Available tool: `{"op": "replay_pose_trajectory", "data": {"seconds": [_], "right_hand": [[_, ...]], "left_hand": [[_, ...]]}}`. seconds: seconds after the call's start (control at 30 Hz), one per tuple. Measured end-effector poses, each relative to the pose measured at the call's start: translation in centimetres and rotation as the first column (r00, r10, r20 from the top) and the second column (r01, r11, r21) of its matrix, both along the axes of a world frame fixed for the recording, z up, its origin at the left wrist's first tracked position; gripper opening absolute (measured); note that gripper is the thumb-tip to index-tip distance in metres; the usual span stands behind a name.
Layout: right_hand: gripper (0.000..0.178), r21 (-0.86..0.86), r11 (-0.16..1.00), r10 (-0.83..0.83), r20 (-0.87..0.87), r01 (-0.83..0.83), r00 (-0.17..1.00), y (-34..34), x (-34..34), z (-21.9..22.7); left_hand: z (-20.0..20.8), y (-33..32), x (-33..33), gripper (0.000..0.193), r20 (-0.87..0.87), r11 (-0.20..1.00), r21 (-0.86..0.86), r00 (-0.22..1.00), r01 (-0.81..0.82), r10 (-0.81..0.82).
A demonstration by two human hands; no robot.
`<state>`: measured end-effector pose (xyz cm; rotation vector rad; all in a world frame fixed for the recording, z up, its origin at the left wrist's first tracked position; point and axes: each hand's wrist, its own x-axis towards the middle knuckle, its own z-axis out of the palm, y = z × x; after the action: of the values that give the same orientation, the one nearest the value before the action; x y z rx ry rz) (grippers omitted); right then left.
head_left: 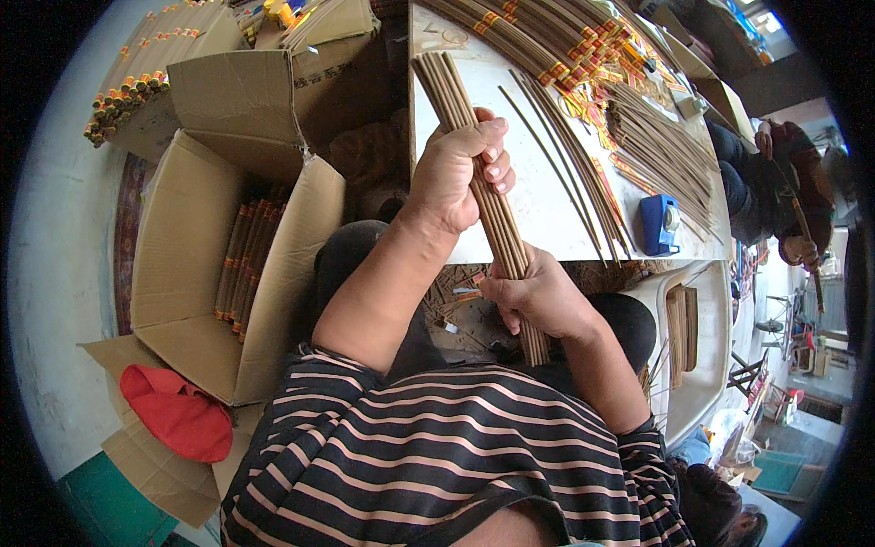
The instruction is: The person gathers thin wooden sticks, aligns them into bundles, and wraps each bundle with a yellow and red paper band. The person then places the finished bundles into a cardboard box. Other workers are visible in the background performing similar tasks.
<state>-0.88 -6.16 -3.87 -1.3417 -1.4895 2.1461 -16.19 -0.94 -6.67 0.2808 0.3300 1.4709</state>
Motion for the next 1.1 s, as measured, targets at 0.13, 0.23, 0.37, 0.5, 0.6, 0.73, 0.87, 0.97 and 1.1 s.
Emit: {"op": "replay_pose_trajectory", "data": {"seconds": [0.13, 0.23, 0.37, 0.5, 0.6, 0.73, 0.87, 0.97, 1.1], "right_hand": [[0.017, 0.147, 0.988, 0.025, 0.090, -0.039, 0.996, 0.5, -0.2, -0.1], [0.024, 0.289, 0.955, 0.008, 0.209, -0.070, 0.978, 0.9, -0.4, -0.7], [0.034, 0.382, 0.914, 0.017, 0.293, -0.133, 0.956, 1.0, -0.8, -0.7], [0.038, 0.679, 0.732, -0.143, 0.078, 0.052, 0.987, 0.2, -0.5, -0.2], [0.024, 0.761, 0.647, -0.221, 0.249, -0.049, 0.943, 0.1, -0.3, 0.8], [0.019, 0.805, 0.578, -0.201, 0.298, -0.132, 0.933, 0.0, -0.5, 1.3], [0.016, 0.714, 0.669, -0.142, 0.395, -0.207, 0.907, 0.6, -0.7, 1.5], [0.015, 0.690, 0.660, -0.081, 0.457, -0.297, 0.886, 0.9, 0.0, 1.8], [0.014, 0.706, 0.553, -0.063, 0.564, -0.442, 0.823, 0.6, 4.0, 2.3]], "left_hand": [[0.1, 0.2, -0.2, 0.012, -0.027, 0.997, 0.037, 0.997, -0.071, 0.072], [0.1, -0.9, 0.8, 0.015, -0.040, 0.998, 0.039, 0.998, -0.052, 0.054], [-0.1, -2.0, 1.2, 0.012, -0.081, 0.993, -0.040, 0.991, -0.112, 0.109], [0.0, -1.8, 0.1, 0.011, -0.116, 0.977, -0.059, 0.974, -0.204, 0.196], [-0.2, -1.5, -0.3, 0.015, -0.102, 0.977, -0.059, 0.975, -0.203, 0.197], [-0.4, -1.4, -0.3, 0.017, -0.108, 0.975, -0.066, 0.973, -0.214, 0.206], [-0.1, -1.5, -0.6, 0.018, -0.131, 0.971, -0.058, 0.966, -0.231, 0.222], [-0.4, -1.3, -1.4, 0.020, -0.099, 0.946, -0.044, 0.944, -0.320, 0.314], [-0.9, -0.4, -5.7, 0.024, -0.084, 0.861, -0.055, 0.862, -0.505, 0.500]]}}
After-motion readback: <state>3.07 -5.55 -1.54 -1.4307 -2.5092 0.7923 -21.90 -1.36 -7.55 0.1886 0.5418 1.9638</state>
